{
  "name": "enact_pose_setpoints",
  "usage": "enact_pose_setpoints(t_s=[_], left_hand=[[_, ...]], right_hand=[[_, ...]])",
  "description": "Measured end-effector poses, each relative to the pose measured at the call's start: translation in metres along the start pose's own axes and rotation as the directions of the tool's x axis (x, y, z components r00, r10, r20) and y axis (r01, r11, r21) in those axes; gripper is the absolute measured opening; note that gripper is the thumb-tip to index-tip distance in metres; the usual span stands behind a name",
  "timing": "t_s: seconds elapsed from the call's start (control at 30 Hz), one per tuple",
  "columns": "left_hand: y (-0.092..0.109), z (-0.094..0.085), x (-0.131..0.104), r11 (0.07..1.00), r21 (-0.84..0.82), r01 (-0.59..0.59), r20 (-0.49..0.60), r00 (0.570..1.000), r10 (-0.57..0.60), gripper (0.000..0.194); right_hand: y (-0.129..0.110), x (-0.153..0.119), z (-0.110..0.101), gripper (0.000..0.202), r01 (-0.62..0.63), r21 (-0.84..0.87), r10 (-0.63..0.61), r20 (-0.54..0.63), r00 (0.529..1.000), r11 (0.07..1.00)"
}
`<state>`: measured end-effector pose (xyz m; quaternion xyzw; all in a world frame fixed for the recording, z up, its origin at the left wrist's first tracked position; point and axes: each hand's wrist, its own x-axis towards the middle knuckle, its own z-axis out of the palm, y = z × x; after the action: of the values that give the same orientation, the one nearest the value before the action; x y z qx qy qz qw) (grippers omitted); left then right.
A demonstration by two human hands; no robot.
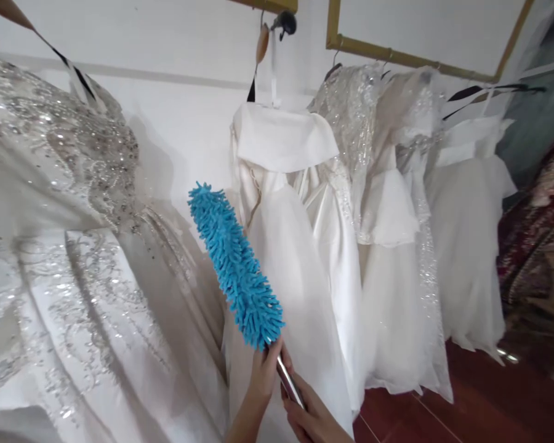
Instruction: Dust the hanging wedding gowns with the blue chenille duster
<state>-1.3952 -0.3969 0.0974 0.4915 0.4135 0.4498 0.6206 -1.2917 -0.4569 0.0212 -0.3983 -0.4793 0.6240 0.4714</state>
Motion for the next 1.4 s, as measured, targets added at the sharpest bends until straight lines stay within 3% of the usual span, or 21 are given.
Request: enact_pose_setpoints(t_s=[0.1,0.27,0.43,0.6,0.77,0.97,1.2,1.4], left_hand=[[0.007,0.035,-0.008,0.992,0.086,-0.095,0.116,0.99,0.085,0.052],[0.002,0.107,0.002,0.994,0.045,-0.1,0.246,0.965,0.086,0.05],[-0.008,0.179,0.034,0.995,-0.01,-0.102,0.306,0.947,0.1,0.049],[-0.014,0.223,0.068,0.998,-0.01,-0.054,0.239,0.969,0.055,0.049],[-0.033,0.241,0.098,0.997,-0.035,-0.065,0.09,0.994,0.068,0.044],[-0.08,0.247,0.123,0.996,-0.029,0.081,0.027,0.996,-0.08,0.046],[-0.132,0.251,0.129,0.972,-0.04,0.232,0.014,0.973,-0.232,0.049],[-0.147,0.257,0.122,0.957,-0.076,0.282,0.053,0.959,-0.278,0.05]], right_hand=[[-0.001,-0.023,-0.026,0.063,-0.004,0.083,0.01,-0.063,0.998,0.997],[-0.008,-0.055,-0.081,0.073,0.033,0.181,0.006,-0.214,0.977,0.983],[-0.028,-0.07,-0.139,0.067,0.052,0.19,0.003,-0.278,0.961,0.98],[-0.052,-0.059,-0.187,0.061,0.036,0.124,-0.003,-0.255,0.967,0.992],[-0.053,-0.037,-0.222,0.063,-0.034,0.09,0.05,-0.179,0.983,0.995],[-0.024,-0.027,-0.253,0.059,-0.107,0.104,0.123,-0.161,0.979,0.989],[0.012,-0.033,-0.278,0.056,-0.178,0.092,0.19,-0.132,0.973,0.98],[0.026,-0.047,-0.286,0.06,-0.202,-0.03,0.19,-0.227,0.955,0.979]])
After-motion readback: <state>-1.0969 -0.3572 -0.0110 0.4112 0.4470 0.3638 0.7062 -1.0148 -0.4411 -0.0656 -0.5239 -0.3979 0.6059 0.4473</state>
